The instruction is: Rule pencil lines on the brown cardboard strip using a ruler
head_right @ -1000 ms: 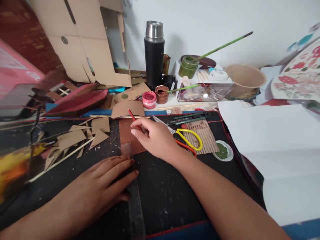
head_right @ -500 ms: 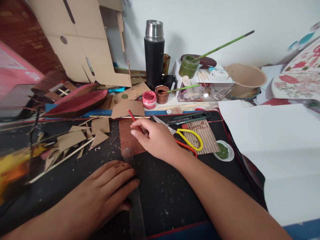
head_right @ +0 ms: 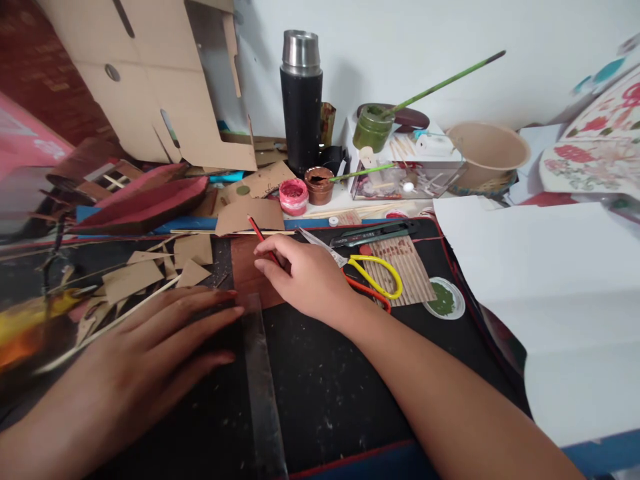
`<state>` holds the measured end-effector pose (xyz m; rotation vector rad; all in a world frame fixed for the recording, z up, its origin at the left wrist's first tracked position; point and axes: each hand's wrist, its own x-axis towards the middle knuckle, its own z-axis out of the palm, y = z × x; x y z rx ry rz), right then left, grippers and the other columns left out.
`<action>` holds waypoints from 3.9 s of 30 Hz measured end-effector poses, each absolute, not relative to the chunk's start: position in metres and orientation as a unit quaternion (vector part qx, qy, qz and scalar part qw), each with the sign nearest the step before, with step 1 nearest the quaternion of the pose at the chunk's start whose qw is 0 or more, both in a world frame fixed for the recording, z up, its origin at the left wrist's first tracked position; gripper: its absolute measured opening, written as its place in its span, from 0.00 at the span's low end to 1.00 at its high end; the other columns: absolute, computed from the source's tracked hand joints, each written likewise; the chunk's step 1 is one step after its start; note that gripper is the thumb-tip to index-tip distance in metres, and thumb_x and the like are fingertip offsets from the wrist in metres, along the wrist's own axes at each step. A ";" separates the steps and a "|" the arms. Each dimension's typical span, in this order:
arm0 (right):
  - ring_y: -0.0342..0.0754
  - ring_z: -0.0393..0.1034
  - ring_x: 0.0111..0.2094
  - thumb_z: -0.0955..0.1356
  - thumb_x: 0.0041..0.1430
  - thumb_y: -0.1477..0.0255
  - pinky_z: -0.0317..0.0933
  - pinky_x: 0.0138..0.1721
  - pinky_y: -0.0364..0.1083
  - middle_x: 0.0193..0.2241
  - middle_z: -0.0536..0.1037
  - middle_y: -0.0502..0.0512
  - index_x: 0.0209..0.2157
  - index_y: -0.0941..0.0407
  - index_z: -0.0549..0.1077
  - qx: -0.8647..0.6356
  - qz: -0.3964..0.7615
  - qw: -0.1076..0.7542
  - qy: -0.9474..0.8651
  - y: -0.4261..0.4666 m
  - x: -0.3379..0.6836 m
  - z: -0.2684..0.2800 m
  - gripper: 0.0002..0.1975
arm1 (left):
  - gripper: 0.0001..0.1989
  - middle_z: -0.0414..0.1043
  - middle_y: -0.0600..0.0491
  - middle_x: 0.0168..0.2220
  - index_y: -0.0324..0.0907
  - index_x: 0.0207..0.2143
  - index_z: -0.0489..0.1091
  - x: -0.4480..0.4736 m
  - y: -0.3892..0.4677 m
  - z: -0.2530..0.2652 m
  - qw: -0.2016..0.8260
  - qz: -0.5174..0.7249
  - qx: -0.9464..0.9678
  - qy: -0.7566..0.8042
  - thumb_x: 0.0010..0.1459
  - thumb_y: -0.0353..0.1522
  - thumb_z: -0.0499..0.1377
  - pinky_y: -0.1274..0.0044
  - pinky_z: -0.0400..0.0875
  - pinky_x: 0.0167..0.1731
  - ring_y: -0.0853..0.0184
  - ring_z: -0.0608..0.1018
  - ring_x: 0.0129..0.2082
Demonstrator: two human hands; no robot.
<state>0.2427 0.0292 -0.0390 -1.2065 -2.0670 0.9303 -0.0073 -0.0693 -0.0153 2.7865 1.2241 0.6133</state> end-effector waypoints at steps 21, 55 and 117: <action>0.47 0.71 0.31 0.72 0.74 0.70 0.59 0.36 0.46 0.34 0.82 0.47 0.49 0.51 0.80 -0.455 0.341 0.268 -0.778 0.028 0.241 -0.036 0.06 | 0.24 0.78 0.34 0.63 0.39 0.63 0.77 0.004 -0.075 -0.035 -0.021 0.126 0.920 0.371 0.80 0.44 0.52 0.54 0.87 0.49 0.44 0.84 0.57; 0.47 0.72 0.32 0.72 0.73 0.70 0.59 0.37 0.46 0.34 0.83 0.48 0.50 0.52 0.81 -0.444 0.331 0.278 -0.785 0.027 0.242 -0.040 0.07 | 0.23 0.80 0.36 0.63 0.37 0.61 0.78 0.004 -0.079 -0.039 -0.040 0.134 0.919 0.368 0.80 0.43 0.53 0.55 0.87 0.50 0.45 0.84 0.58; 0.42 0.73 0.22 0.74 0.68 0.50 0.60 0.21 0.42 0.32 0.81 0.49 0.50 0.54 0.75 -0.362 0.594 0.379 -0.610 0.034 0.247 -0.034 0.22 | 0.25 0.79 0.35 0.64 0.37 0.62 0.78 0.008 -0.078 -0.037 -0.013 0.129 0.915 0.383 0.72 0.44 0.66 0.57 0.84 0.56 0.46 0.83 0.60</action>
